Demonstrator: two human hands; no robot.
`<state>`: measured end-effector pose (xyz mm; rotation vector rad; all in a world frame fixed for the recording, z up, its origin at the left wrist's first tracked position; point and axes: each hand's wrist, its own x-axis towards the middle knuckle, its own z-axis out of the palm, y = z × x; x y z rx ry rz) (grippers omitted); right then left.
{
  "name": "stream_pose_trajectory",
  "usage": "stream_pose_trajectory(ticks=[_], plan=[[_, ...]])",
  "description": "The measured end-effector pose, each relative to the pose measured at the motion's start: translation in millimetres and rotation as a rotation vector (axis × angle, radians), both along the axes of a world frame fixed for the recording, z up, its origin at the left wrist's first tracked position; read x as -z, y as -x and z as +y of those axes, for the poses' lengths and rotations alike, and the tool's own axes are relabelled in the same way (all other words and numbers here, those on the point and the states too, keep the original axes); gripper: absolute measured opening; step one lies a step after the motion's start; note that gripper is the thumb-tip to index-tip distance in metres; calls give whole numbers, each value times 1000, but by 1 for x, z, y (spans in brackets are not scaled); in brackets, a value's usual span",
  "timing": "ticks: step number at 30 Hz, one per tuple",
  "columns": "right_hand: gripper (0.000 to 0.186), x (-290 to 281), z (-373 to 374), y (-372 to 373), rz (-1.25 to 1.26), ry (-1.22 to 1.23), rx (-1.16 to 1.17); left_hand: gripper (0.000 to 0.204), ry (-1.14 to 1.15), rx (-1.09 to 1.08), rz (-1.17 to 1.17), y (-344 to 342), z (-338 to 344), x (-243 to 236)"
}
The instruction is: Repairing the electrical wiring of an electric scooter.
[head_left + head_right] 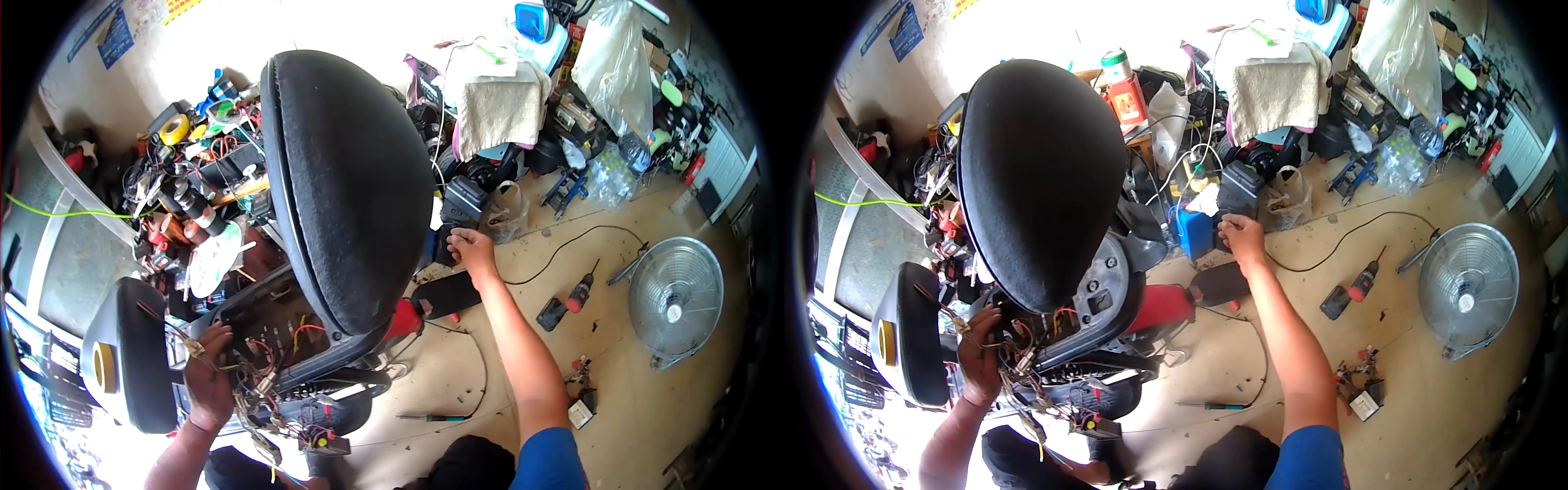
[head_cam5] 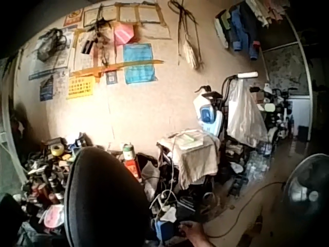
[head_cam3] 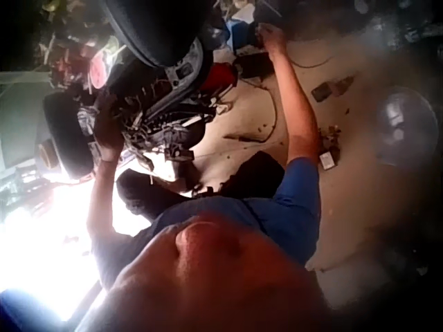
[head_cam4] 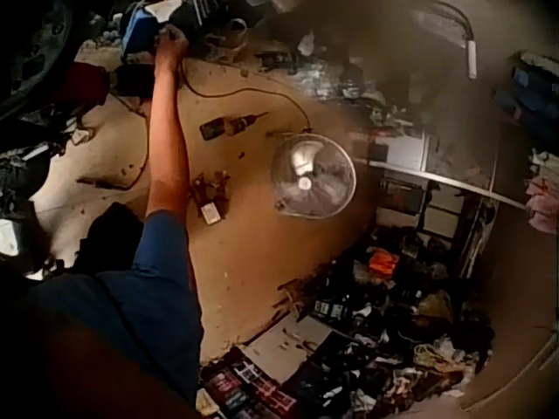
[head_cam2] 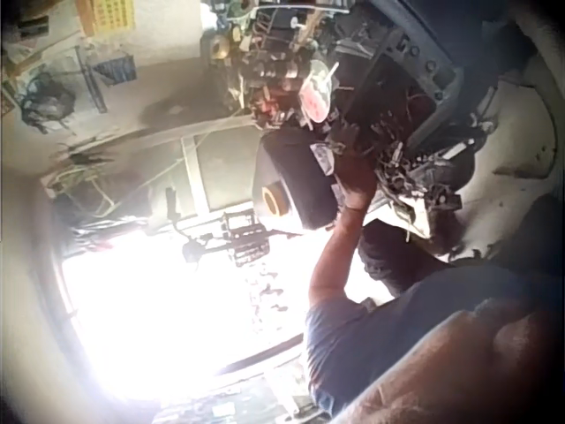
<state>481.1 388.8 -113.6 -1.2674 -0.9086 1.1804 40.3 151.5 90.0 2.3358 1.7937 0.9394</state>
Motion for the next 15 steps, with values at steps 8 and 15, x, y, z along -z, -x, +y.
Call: stream_pose_trajectory(ticks=[8,15], plan=[[34,-14,-113,-27,218,98,-211,33,21,92,-6,1,1,6],[27,-147,-265,-74,202,-158,-386,37,14,34,-31,19,5,12]])
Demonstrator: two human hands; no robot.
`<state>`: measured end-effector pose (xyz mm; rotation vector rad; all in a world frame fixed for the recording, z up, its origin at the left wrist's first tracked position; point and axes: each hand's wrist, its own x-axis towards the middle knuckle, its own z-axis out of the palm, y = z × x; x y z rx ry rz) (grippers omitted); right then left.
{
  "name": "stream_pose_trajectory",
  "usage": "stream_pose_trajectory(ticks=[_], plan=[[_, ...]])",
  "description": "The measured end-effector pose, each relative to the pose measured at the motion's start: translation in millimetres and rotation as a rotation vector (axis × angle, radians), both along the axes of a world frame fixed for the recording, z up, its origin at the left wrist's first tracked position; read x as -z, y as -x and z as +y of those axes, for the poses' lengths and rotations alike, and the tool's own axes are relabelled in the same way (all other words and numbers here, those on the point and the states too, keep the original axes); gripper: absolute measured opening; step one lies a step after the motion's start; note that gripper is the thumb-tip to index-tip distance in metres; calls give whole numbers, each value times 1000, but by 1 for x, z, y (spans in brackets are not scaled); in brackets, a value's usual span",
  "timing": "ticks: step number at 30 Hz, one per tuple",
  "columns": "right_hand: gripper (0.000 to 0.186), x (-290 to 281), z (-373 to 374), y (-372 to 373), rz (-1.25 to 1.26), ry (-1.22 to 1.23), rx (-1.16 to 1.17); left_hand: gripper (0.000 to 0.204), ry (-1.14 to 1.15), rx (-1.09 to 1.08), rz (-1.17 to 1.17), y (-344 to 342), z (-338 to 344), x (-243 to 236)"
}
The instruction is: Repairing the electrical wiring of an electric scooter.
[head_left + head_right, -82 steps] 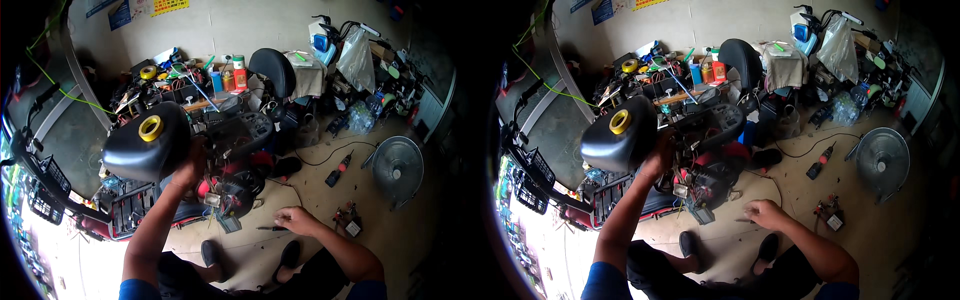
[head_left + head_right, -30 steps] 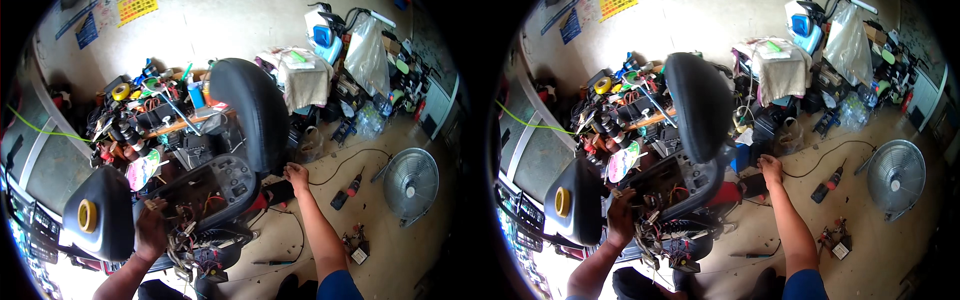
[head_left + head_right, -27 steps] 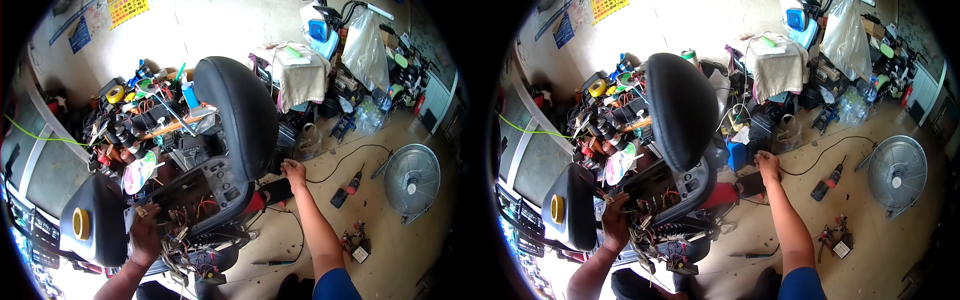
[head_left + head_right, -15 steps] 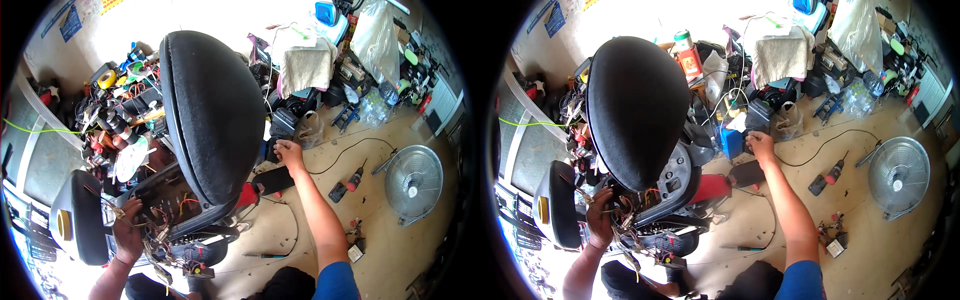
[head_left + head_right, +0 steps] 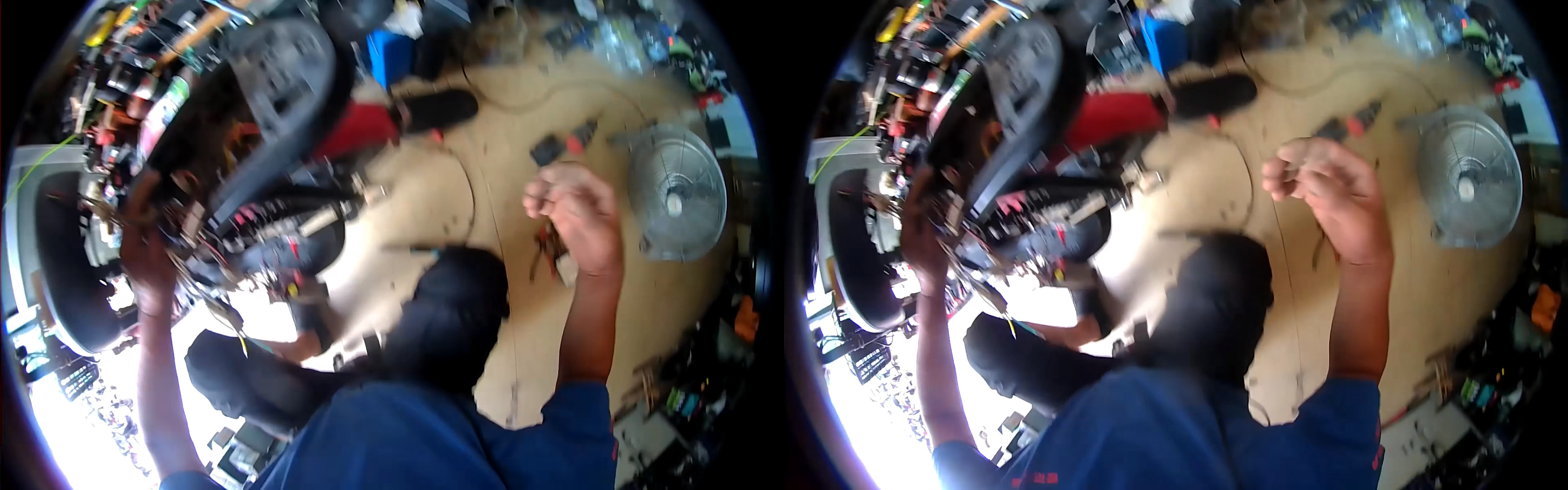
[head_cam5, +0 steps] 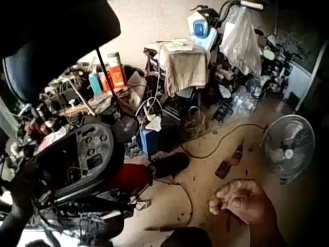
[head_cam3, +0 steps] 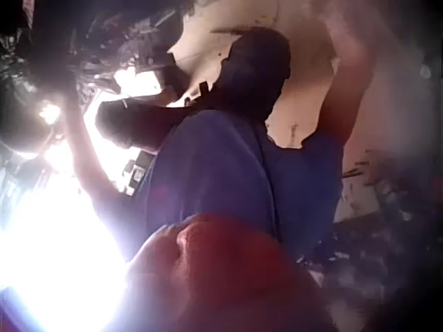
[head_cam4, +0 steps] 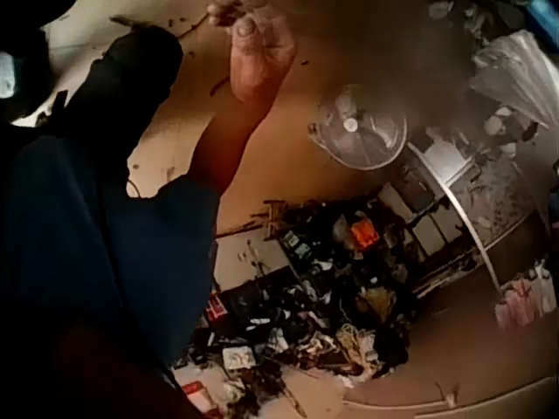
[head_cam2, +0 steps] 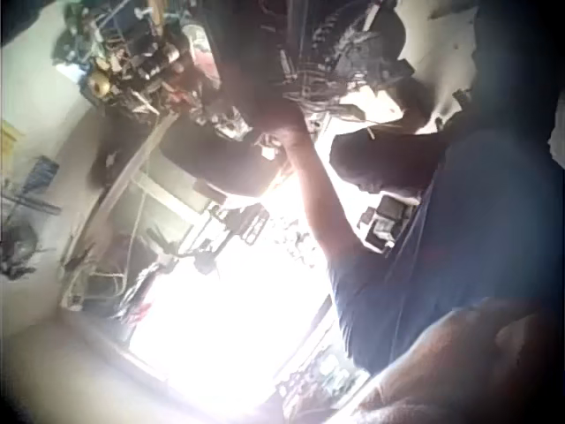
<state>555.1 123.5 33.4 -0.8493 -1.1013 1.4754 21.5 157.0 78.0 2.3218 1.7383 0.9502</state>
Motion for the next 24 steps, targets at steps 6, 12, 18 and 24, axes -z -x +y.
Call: stream_pose_trajectory(ticks=[6,12,18,24], plan=[[37,-61,-106,-1,245,-250,-999,36,-26,83,130,5,16,11],[54,-91,-220,55,-143,-340,-996,33,-70,-18,130,31,19,15],[47,-111,-293,120,-563,-327,-652,32,-181,47,164,17,30,32],[28,-136,-308,132,-768,-420,-355,31,-197,48,69,11,22,29]])
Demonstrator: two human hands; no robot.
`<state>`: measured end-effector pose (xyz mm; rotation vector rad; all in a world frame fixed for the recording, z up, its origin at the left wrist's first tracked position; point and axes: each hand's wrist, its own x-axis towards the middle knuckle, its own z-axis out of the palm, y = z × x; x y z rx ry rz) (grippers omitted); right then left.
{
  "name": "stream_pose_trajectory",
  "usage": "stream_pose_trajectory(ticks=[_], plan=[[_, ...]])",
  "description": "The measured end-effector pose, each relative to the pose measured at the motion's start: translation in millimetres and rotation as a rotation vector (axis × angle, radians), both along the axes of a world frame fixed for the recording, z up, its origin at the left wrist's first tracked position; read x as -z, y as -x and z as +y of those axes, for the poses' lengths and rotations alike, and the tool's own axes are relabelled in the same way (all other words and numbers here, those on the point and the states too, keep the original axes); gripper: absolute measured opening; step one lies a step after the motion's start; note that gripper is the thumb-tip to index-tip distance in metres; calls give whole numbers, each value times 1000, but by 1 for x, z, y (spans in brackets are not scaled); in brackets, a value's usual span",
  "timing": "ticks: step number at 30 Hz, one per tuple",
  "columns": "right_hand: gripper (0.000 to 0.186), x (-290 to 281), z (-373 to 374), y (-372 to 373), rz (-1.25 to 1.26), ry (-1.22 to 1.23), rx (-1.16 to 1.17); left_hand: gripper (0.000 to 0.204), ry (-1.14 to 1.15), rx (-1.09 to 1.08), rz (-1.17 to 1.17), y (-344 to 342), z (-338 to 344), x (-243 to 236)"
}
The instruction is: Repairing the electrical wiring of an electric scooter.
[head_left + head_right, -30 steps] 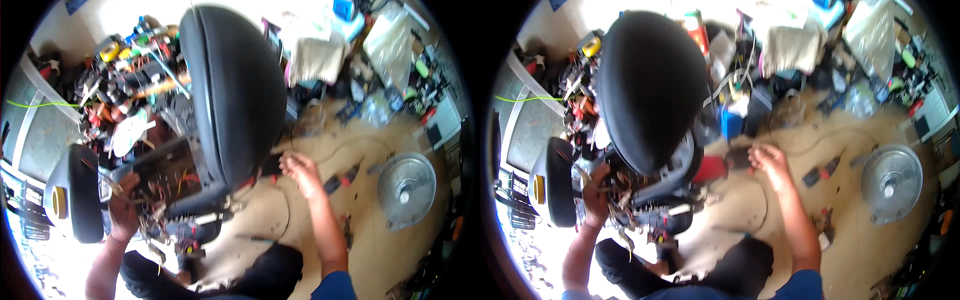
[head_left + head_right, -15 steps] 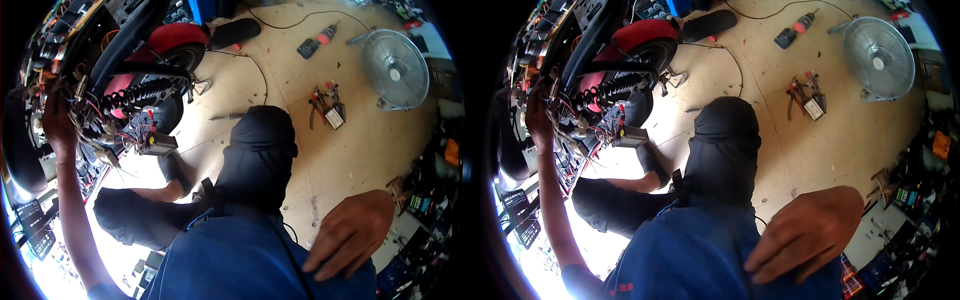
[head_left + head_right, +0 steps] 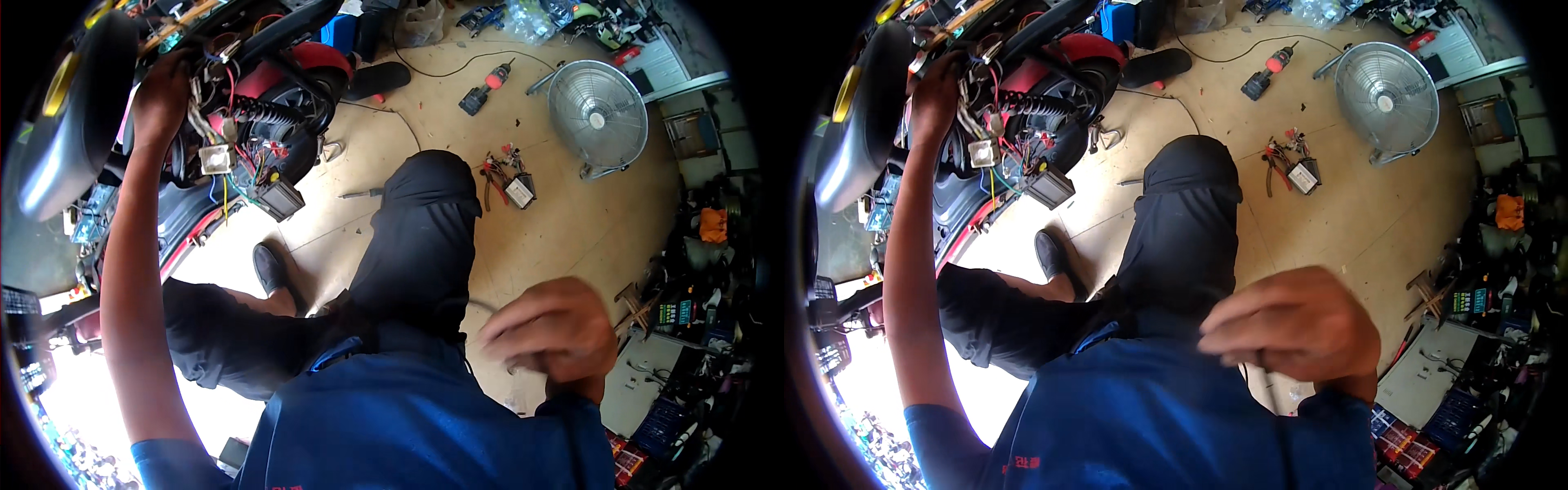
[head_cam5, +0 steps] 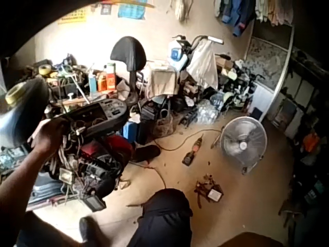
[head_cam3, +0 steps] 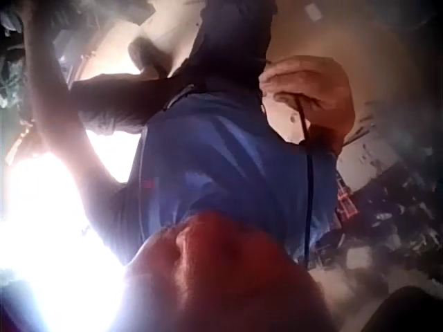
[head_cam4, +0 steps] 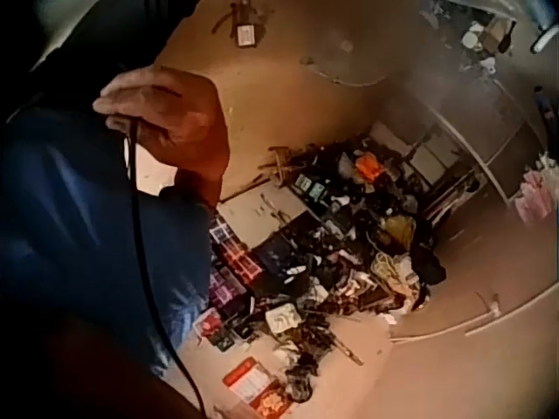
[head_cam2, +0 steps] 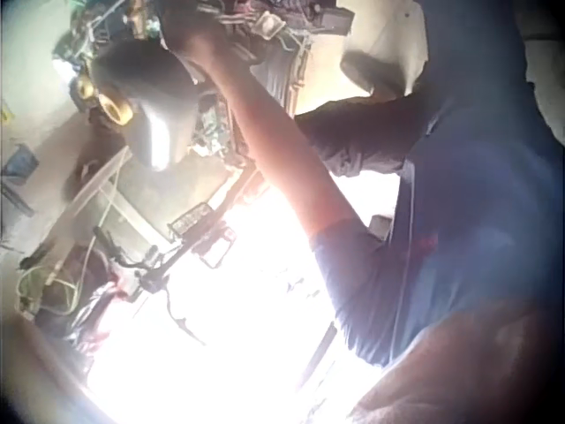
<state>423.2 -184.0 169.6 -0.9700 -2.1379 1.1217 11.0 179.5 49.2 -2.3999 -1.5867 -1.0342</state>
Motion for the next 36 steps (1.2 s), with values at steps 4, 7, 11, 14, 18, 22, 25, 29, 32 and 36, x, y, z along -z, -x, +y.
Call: stream_pose_trajectory(ticks=[4,7,11,14,18,22,25,29,32,36], plan=[[21,-21,-32,-7,-59,-286,415,30,19,13,-32,-4,10,7],[34,-9,-47,-15,369,-435,819,30,6,22,-22,-2,6,5],[48,-11,-70,-44,178,-649,1027,32,43,-11,-16,-5,1,-5],[46,-22,-81,-45,548,-631,1002,32,20,13,12,-7,-5,-9],[40,-29,-72,-38,707,-759,1071,25,-10,54,-43,-8,-4,-1],[29,-32,-62,-31,294,-483,619,22,-94,40,-43,-14,-7,-1],[25,-30,-54,-9,275,-374,787,24,-64,13,-26,-5,-2,7],[32,-26,-40,1,-70,-479,1052,24,-79,-30,-10,-9,-5,12],[40,-17,-53,-11,-164,-482,1112,22,-127,-25,-57,-14,-5,8],[59,-7,-57,-9,322,-227,967,20,-174,-15,-62,-17,-7,3]])
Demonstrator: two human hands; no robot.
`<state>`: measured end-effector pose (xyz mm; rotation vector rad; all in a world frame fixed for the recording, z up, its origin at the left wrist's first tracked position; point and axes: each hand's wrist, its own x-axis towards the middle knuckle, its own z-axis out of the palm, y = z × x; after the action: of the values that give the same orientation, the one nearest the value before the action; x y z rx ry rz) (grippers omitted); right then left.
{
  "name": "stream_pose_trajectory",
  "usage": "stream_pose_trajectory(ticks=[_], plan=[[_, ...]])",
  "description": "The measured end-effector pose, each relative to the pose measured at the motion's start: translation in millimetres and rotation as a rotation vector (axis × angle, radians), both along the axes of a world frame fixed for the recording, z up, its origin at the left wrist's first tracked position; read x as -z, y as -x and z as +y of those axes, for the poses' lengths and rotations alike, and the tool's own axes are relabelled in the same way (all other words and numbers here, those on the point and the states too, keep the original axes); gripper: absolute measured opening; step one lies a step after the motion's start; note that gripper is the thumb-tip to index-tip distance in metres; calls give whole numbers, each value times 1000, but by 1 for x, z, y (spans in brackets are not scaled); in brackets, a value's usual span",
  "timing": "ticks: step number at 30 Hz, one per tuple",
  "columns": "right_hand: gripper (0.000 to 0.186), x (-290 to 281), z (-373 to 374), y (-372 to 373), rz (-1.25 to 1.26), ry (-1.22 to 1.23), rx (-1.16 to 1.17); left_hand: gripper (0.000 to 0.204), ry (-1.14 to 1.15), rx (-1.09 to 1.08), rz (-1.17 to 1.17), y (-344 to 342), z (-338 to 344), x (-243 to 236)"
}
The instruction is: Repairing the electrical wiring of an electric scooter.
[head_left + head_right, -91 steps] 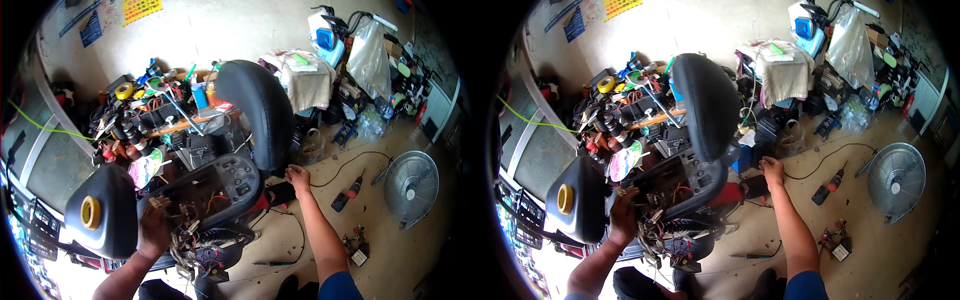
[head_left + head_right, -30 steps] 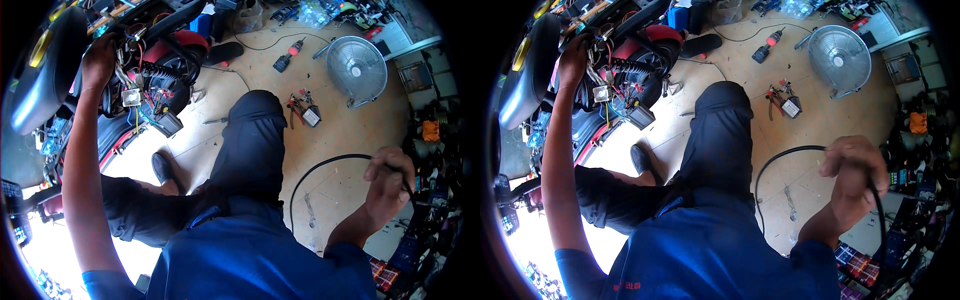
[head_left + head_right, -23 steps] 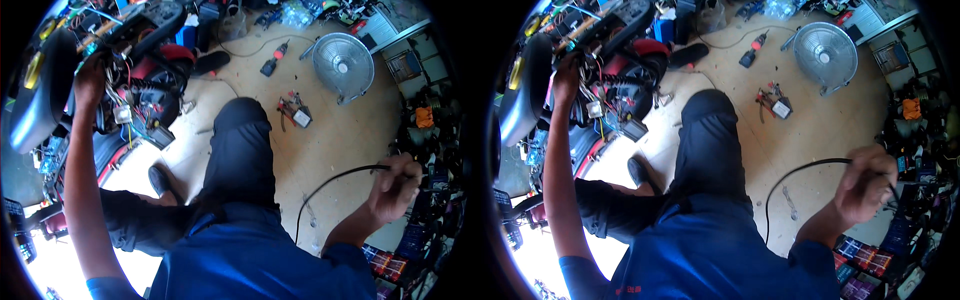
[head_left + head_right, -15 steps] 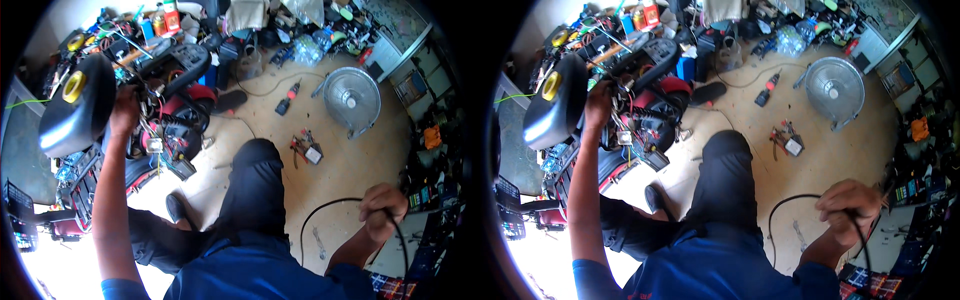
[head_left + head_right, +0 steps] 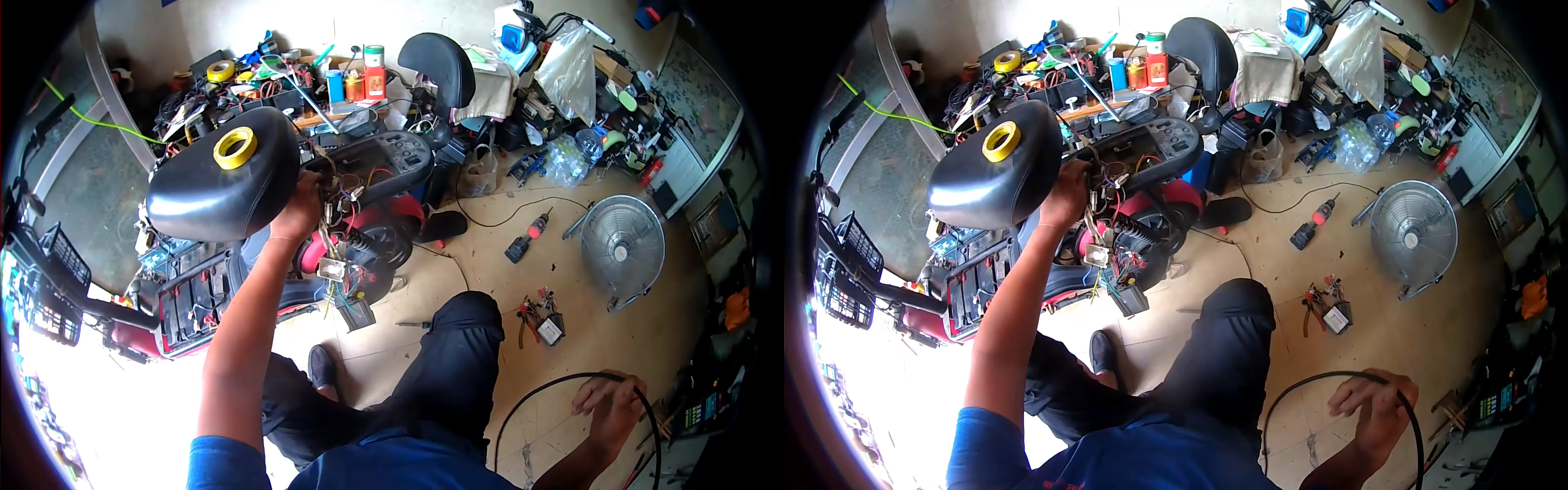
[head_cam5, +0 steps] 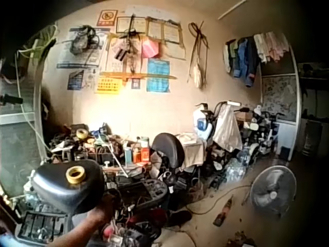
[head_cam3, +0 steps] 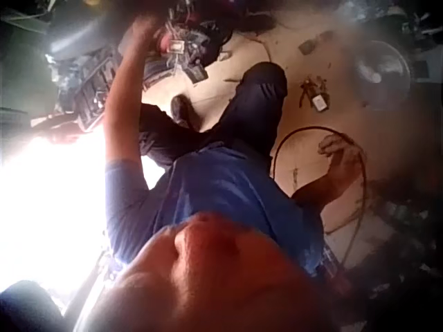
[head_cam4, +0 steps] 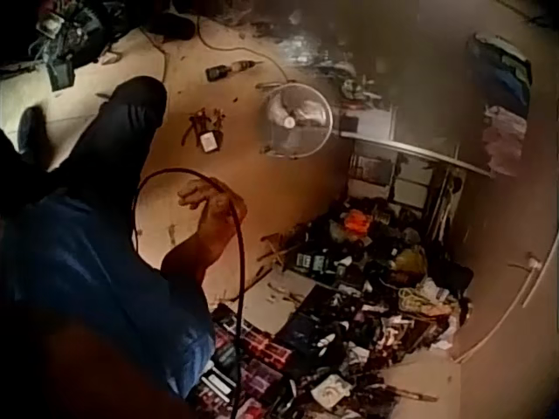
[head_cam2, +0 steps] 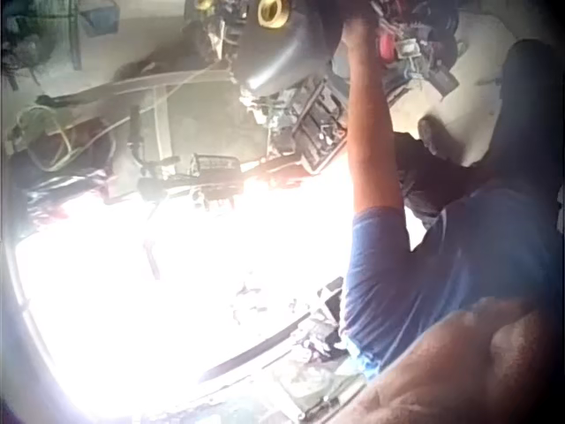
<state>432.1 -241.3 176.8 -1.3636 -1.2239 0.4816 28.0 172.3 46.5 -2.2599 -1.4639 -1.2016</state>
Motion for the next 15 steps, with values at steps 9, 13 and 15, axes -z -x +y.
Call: stream_pose_trajectory(ticks=[9,13,15], plan=[[52,21,4,11,867,-406,107,19,33,-55,10,-3,-7,-6],[53,-6,14,20,862,-774,-149,20,19,-31,1,-4,-4,-4],[52,-8,16,15,833,-839,-232,20,22,-36,2,-1,-5,-3]])
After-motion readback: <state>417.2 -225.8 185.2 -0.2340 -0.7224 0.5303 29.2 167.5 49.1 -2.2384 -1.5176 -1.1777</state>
